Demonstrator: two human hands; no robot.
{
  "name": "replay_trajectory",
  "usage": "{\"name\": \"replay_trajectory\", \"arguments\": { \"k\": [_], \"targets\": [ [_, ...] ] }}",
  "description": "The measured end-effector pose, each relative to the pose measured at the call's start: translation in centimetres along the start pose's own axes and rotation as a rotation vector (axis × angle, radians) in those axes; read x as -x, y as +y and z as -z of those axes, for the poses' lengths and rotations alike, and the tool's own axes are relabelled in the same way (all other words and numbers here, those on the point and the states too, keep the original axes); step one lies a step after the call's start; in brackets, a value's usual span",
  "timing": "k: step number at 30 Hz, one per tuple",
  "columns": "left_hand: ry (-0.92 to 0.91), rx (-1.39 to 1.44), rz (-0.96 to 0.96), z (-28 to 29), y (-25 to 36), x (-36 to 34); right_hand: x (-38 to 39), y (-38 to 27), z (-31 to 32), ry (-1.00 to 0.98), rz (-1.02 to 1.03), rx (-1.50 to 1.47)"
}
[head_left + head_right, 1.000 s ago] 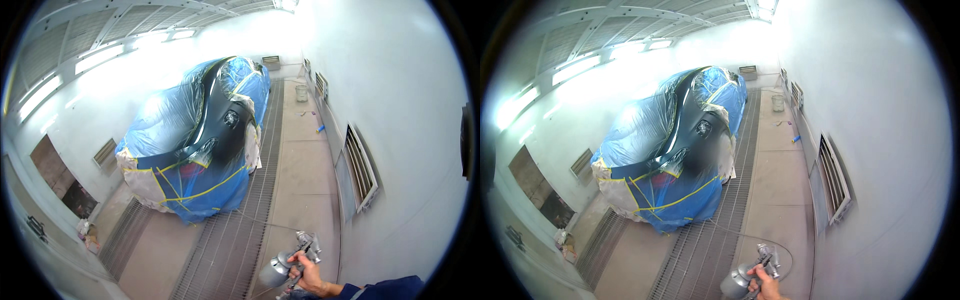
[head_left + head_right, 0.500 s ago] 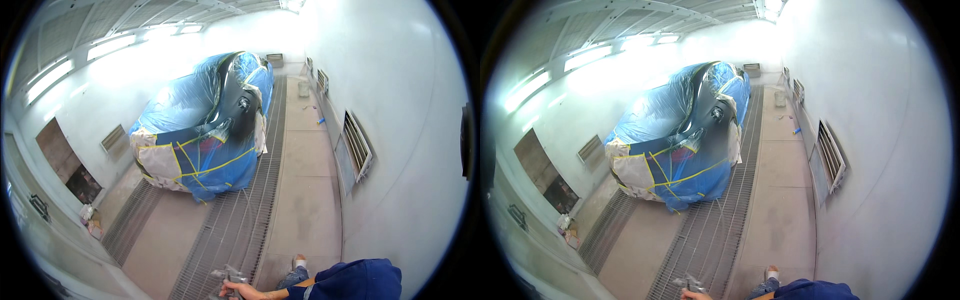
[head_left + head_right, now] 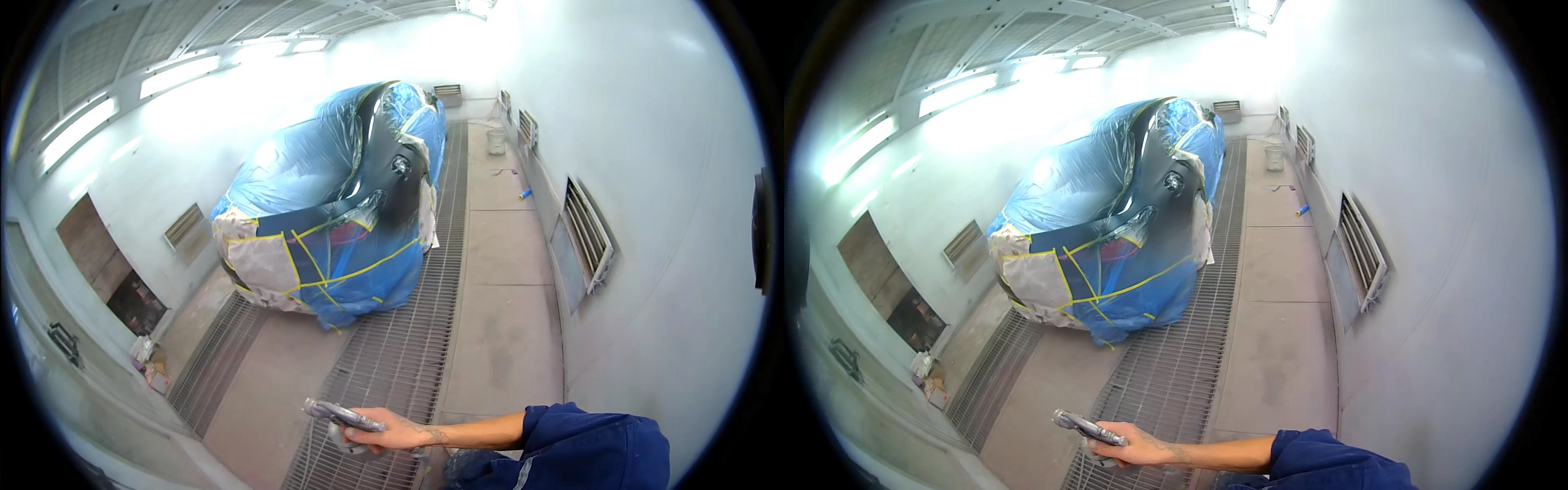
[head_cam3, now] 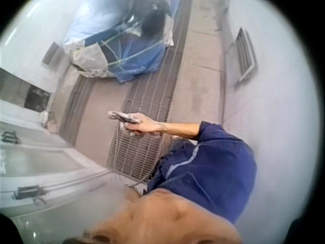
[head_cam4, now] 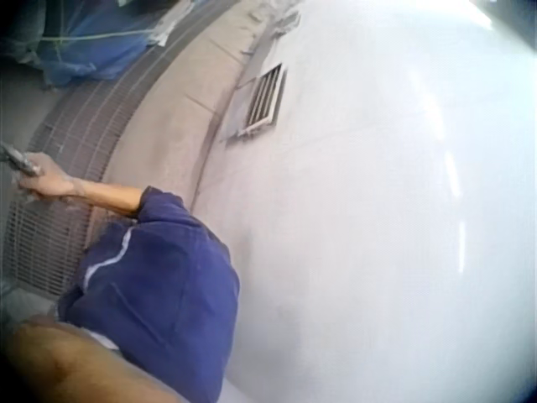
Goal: The person uses a spray gun to apply dark paint to the rear and side panels of a car in a paint booth. The car is masked with blue plastic and yellow tape. The person moves around the vehicle to cover the exposed surfaces.
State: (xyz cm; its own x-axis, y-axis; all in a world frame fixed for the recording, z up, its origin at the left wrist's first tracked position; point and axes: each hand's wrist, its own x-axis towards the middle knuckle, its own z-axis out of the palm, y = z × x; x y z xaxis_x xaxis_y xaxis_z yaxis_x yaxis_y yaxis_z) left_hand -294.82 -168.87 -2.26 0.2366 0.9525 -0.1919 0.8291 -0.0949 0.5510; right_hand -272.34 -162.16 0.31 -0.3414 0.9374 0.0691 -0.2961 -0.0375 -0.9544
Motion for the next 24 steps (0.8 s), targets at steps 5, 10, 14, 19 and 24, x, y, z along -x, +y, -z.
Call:
{"name": "replay_trajectory", "arguments": {
  "k": [5,10,14,19,24],
  "targets": [
    [0.061,0.002,0.087,1.0,1.1,-1.2,-0.6,2.7,2.2,0.013,0.005,0.086],
    [0.209,0.03,0.256,3.3,2.8,-0.7,-0.4,4.2,-1.8,0.011,0.019,-0.266],
    [0.395,0.132,0.686,8.0,7.6,-0.2,-3.4,7.7,-2.4,-0.176,-0.235,-0.155],
    [0.656,-0.101,-0.305,12.9,5.9,-6.0,-9.5,7.3,-4.6,-0.436,-0.201,0.134],
    [0.416,-0.052,-0.216,17.1,0.1,-11.1,-17.9,16.0,-7.7,-0.587,0.055,0.154]
  ]
}}
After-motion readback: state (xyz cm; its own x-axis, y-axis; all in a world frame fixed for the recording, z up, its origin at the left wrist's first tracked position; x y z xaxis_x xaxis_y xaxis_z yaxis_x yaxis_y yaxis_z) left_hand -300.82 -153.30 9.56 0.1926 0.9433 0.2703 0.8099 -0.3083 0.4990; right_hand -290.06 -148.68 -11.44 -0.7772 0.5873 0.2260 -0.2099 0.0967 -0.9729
